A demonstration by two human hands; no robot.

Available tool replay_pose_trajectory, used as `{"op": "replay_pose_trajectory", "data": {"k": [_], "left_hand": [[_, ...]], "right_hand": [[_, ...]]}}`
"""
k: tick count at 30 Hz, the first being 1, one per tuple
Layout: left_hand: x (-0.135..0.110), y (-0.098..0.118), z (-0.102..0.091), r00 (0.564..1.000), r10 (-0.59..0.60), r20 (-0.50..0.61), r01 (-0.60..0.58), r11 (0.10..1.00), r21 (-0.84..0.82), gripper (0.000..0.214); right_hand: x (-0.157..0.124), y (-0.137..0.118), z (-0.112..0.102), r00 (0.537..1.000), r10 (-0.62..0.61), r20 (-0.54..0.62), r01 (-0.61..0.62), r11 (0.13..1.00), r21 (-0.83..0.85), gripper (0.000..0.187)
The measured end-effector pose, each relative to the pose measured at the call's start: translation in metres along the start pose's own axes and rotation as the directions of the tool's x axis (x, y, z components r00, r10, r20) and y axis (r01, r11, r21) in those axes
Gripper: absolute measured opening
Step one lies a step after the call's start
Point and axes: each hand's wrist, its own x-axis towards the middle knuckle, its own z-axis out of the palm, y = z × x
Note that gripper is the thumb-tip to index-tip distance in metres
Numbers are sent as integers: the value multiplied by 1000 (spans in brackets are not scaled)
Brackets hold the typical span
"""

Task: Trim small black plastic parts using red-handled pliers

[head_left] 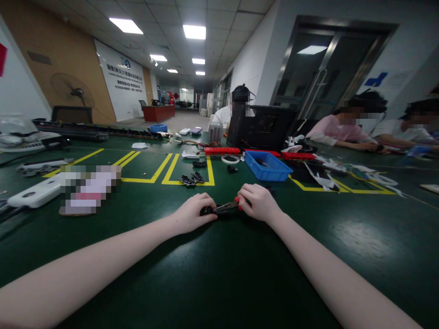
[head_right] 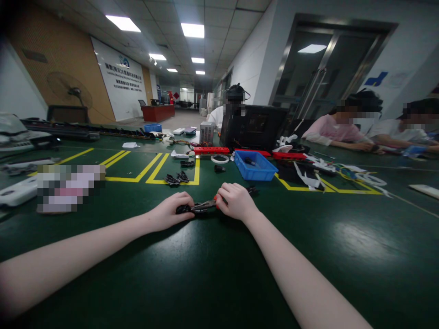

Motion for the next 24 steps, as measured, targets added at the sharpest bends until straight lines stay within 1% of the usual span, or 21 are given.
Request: {"op": "replay_pose_trajectory", "data": {"k": [24], "left_hand": [[-1,-1,1,1000,2,-5,-2,1000,4,9]], "right_hand": [[-1,5,1,999,16,37,-17,1000,26,24]]}}
